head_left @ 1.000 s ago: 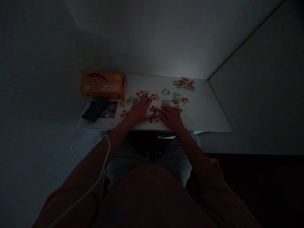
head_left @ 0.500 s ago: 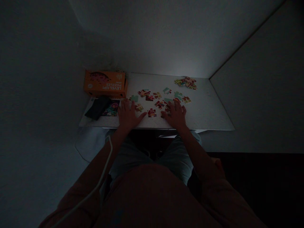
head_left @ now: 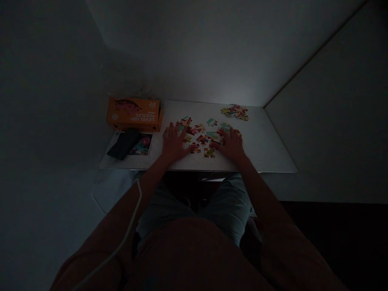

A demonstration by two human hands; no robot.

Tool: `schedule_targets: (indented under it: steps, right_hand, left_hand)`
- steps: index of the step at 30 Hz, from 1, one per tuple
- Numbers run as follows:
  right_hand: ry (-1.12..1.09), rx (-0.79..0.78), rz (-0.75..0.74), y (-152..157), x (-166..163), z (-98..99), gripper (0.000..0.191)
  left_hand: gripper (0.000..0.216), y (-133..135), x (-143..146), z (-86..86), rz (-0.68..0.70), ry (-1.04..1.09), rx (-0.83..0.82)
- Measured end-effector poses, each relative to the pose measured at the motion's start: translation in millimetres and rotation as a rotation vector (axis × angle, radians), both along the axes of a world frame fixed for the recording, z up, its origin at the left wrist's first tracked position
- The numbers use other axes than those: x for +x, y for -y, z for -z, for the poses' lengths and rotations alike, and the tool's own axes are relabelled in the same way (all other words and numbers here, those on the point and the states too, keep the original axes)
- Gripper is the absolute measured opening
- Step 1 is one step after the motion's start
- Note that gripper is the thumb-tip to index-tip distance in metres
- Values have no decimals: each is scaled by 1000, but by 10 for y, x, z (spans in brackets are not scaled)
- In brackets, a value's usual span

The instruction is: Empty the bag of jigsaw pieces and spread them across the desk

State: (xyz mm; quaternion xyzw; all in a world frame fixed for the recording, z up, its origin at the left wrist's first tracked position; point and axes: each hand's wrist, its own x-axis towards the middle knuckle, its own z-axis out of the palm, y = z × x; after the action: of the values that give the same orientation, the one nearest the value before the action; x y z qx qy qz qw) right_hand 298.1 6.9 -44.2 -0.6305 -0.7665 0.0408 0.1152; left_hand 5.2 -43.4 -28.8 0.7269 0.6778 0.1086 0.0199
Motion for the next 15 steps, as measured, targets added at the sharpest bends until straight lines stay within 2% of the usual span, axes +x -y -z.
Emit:
schedule_targets:
  steps: [3,9,15]
  right_hand:
    - [27,-5,3,-48,56,45,93]
    - [9,16,-2,-71,50,107,98]
    - [-12,6,5,-78,54,92,94]
  left_hand:
    - [92,-182,-13,-12,71,-4,-31]
    - [98,-588,-15,-9,95,-28,-59]
    - [108,-934,-17,10,2,-15,-62]
